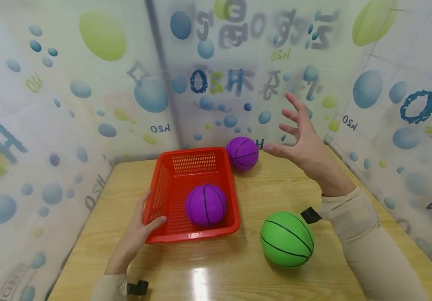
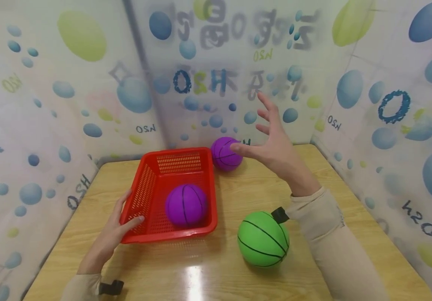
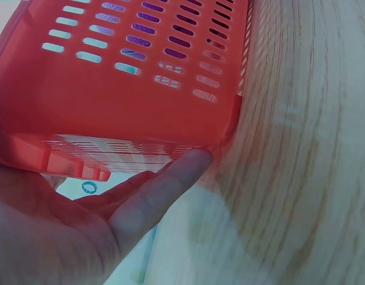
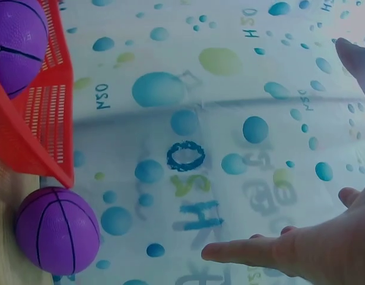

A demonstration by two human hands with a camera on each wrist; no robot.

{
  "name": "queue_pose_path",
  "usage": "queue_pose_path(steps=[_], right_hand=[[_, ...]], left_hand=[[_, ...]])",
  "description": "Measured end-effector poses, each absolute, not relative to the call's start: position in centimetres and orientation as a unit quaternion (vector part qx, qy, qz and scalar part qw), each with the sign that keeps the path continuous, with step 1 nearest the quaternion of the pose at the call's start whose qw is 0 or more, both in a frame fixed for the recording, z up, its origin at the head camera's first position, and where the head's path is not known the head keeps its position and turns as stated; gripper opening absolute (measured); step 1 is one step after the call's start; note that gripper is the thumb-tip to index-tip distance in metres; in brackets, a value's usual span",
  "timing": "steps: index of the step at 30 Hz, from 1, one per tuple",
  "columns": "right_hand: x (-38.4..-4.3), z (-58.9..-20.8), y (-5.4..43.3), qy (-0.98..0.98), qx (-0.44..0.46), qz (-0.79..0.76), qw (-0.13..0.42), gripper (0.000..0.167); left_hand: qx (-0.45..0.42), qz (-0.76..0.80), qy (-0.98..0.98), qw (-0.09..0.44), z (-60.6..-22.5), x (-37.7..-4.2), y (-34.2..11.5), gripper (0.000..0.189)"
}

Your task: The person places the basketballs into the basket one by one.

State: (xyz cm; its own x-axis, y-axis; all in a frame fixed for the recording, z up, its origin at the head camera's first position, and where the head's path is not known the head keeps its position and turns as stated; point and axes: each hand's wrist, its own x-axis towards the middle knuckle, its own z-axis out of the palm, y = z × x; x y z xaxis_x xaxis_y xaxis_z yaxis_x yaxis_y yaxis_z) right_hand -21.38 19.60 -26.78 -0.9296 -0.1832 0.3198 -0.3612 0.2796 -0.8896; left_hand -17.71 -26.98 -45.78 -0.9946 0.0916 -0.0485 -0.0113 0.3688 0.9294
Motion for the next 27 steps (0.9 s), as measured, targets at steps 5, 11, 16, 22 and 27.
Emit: queue_pose_path(steps=[5, 11, 16, 22, 27], right_hand=[[-20.5, -27.5, 21.1, -0.797, 0.156, 0.581, 0.056, 0.112], [-19.7, -28.9, 22.5, -0.793, 0.142, 0.591, 0.042, 0.112], [-19.1, -30.4, 23.3, -0.801, 0.128, 0.584, 0.029, 0.113], [-18.7, -32.1, 23.9, -0.801, 0.133, 0.584, 0.007, 0.112], [-18.2, -33.7, 24.2, -0.813, 0.126, 0.569, -0.004, 0.114]], left_hand=[[0.030, 0.563, 0.825, 0.043, -45.7, -17.7, -27.0, 0.103], [0.030, 0.558, 0.828, 0.043, -45.7, -17.7, -26.9, 0.104], [0.032, 0.558, 0.828, 0.042, -45.8, -17.7, -26.9, 0.105], [0.029, 0.554, 0.831, 0.041, -45.8, -17.7, -27.1, 0.104], [0.028, 0.554, 0.831, 0.044, -45.8, -17.8, -27.0, 0.105]])
